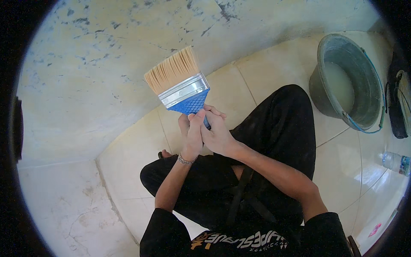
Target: The person dips a brush into a bucket and applies liquid to a wall. They also pick up and handle a stack of thin rectangular pieces by hand.
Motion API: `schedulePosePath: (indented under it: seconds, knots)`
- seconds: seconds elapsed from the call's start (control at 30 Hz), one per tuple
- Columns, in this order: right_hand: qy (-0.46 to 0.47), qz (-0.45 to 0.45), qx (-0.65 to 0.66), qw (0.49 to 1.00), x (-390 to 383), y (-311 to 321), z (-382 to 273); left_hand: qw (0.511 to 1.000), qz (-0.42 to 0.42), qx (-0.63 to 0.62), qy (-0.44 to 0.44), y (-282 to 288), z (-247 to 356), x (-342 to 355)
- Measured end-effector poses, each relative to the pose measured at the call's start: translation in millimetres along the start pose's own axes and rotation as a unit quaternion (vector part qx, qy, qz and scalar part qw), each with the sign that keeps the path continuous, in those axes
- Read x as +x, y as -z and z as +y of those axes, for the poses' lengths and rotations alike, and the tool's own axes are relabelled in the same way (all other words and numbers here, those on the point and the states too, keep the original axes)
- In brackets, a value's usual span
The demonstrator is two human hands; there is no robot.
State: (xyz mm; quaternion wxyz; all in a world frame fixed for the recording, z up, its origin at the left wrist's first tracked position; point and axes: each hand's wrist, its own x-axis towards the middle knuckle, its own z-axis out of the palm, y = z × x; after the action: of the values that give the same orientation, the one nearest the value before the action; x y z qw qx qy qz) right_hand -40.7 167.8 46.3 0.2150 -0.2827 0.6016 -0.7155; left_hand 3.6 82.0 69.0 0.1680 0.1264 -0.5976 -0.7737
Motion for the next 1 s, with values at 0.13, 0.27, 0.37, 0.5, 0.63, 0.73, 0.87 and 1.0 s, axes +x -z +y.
schedulePosePath:
  seconds: [0.13, 0.27, 0.37, 0.5, 0.63, 0.73, 0.87, 1.0]
  knots:
    - [0.057, 0.022, -0.030, 0.998, 0, 0, 1, 0.999, 0.013, 0.032, -0.020, -2, -3, -3]
    - [0.068, 0.030, 0.007, 0.997, 8, 4, 2, 0.973, 0.083, 0.193, -0.099, -6, -5, 0]
    - [0.013, 0.008, -0.008, 1.000, 14, 10, 8, 0.964, 0.097, 0.231, -0.089, -5, 0, 8]
    - [-0.055, 0.021, 0.007, 0.998, 23, 1, -2, 0.968, 0.115, 0.214, -0.061, 7, 5, 17]
    - [-0.093, 0.038, 0.052, 0.994, 42, -7, -45, 0.963, 0.054, 0.246, -0.092, 30, 38, 19]
    - [0.021, 0.045, 0.071, 0.996, 76, 2, -68, 0.962, 0.027, 0.207, -0.174, 39, 60, 24]
    - [-0.011, 0.067, 0.090, 0.994, 107, 32, -40, 0.968, 0.021, 0.248, -0.035, 63, 42, 24]
    - [-0.179, 0.051, 0.072, 0.980, 93, 41, 30, 0.947, -0.009, 0.314, 0.067, 78, -10, 4]
